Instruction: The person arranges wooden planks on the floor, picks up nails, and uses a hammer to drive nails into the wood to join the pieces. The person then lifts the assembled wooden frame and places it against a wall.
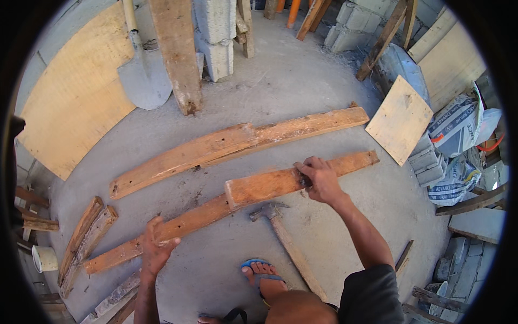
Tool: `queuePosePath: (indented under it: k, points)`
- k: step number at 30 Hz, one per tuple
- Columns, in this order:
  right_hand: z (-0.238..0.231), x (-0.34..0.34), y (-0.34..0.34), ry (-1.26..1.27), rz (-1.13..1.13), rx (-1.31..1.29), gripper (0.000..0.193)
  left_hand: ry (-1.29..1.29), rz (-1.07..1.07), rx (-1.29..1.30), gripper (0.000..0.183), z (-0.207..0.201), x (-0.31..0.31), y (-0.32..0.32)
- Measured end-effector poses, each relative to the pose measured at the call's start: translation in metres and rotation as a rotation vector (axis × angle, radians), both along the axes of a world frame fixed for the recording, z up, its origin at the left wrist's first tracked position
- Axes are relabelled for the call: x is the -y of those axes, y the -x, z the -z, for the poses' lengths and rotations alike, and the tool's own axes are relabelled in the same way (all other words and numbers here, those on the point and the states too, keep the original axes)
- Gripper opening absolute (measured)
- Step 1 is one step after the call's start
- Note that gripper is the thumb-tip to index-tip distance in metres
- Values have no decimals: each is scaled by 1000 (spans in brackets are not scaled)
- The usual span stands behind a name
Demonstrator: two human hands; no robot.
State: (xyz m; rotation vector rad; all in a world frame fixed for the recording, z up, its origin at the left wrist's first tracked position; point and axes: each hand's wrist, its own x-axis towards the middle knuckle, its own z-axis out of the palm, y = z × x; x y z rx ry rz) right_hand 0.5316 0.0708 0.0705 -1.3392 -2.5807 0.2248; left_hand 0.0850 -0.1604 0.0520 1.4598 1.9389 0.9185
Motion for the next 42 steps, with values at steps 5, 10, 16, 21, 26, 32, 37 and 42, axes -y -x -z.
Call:
queuePosePath:
  k: [5, 10, 16, 21, 26, 32, 37, 42]
  points:
    - [44, 22, 82, 142, -305, 35, 78, -23, 203, -211, 104, -25, -31, -29]
    - [50, 14, 51, 179, -204, -6, 97, 322, 395, -569, 108, -14, -71, -53]
    - [60, -30, -20, 137, -45, 280, 89, 390, 560, -571, 92, 28, -118, -86]
    - [60, -51, -14, -22, -150, 185, 70, 228, 388, -474, 90, 52, -88, -73]
    - [61, -61, 21, 6, -168, 167, 69, 225, 316, -456, 88, 59, -78, -57]
    - [67, -57, 18, 52, -195, 214, 68, 286, 379, -402, 93, 52, -99, -40]
    - [76, -43, 16, -81, -149, 167, 80, 249, 385, -501, 90, 57, -91, -46]
    - [84, 4, 38, -92, 205, -221, 82, 167, 362, -579, 78, 27, -80, -63]
